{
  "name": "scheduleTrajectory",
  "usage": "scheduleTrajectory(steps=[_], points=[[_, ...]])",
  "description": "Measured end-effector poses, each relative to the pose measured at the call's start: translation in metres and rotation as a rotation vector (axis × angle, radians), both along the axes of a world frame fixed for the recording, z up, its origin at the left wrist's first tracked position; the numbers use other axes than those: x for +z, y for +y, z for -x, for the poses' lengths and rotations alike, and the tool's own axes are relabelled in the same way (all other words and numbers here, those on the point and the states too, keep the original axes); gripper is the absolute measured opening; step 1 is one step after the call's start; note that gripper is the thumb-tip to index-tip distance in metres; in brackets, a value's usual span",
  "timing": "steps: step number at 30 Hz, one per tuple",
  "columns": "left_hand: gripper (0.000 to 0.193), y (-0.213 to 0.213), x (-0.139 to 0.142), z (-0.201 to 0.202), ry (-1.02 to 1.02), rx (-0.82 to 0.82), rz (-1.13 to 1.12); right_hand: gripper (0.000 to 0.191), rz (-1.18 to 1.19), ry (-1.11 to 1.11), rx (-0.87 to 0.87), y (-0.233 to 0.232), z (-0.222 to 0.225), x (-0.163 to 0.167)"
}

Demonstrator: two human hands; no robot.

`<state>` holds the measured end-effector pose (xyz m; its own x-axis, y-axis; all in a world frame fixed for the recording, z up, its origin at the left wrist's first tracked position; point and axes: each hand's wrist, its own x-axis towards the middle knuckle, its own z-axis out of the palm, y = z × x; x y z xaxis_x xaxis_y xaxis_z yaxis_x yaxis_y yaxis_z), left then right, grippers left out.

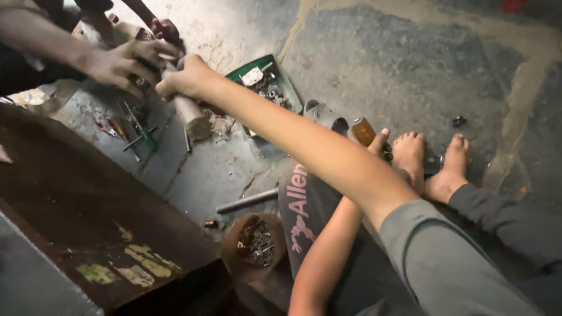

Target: The person sits on the floor and uses a hammer and a punch tool to repeatedly strike a small electronic component placed on the ground. The person adjusts the component and tool between strikes, continuing the hammering until the end of the clip.

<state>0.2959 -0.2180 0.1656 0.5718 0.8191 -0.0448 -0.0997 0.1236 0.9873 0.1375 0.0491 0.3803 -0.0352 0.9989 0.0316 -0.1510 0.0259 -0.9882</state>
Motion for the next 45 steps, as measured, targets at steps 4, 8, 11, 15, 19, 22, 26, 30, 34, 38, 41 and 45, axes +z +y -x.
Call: scheduleTrajectory(steps=[4, 8, 11, 15, 19, 22, 26, 30, 34, 38, 41, 45], points=[[0.031, 0.018, 0.002, 0.005, -0.124, 0.212, 0.306, 0.054, 0.093, -0.076, -0.061, -0.003, 0.006, -0.004], [0.026, 0.023, -0.027, 0.012, -0.099, 0.193, 0.077, 0.064, -0.108, -0.386, -0.008, -0.064, -0.025, 0.01], [0.028, 0.026, -0.031, 0.017, -0.082, 0.168, -0.052, 0.064, -0.573, -0.923, -0.11, -0.172, -0.105, 0.002], [0.025, 0.017, 0.024, 0.023, -0.679, -0.004, 0.595, 0.083, -0.021, -1.341, -0.331, -0.343, -0.205, -0.034], [0.027, -0.027, 0.093, 0.027, -0.504, -0.311, 0.723, 0.046, 0.225, -0.612, -0.404, -0.471, -0.213, -0.073], [0.05, -0.036, 0.11, 0.022, -0.24, -0.419, -0.575, 0.022, 0.671, -0.295, -0.662, -0.519, -0.205, -0.096], [0.035, 0.071, 0.082, 0.069, 0.53, -0.058, -1.33, 0.01, 0.535, -0.027, -0.862, -0.544, -0.223, -0.125], [0.045, 0.173, 0.044, 0.163, 0.581, -0.001, -1.159, 0.018, 0.365, 0.035, -0.947, -0.552, -0.236, -0.145], [0.046, 0.103, 0.021, 0.218, 0.717, 0.056, -0.993, 0.019, 0.361, 0.051, -1.031, -0.554, -0.237, -0.147], [0.048, 0.015, 0.02, 0.194, 0.577, 0.047, -0.912, 0.031, 0.5, -0.108, -1.056, -0.56, -0.238, -0.141], [0.049, -0.009, 0.032, 0.161, 0.513, 0.026, -0.889, 0.031, 0.532, -0.101, -1.019, -0.565, -0.238, -0.14], [0.051, -0.02, 0.047, 0.136, 0.474, 0.017, -0.876, 0.035, 0.528, -0.184, -0.973, -0.569, -0.24, -0.14]])
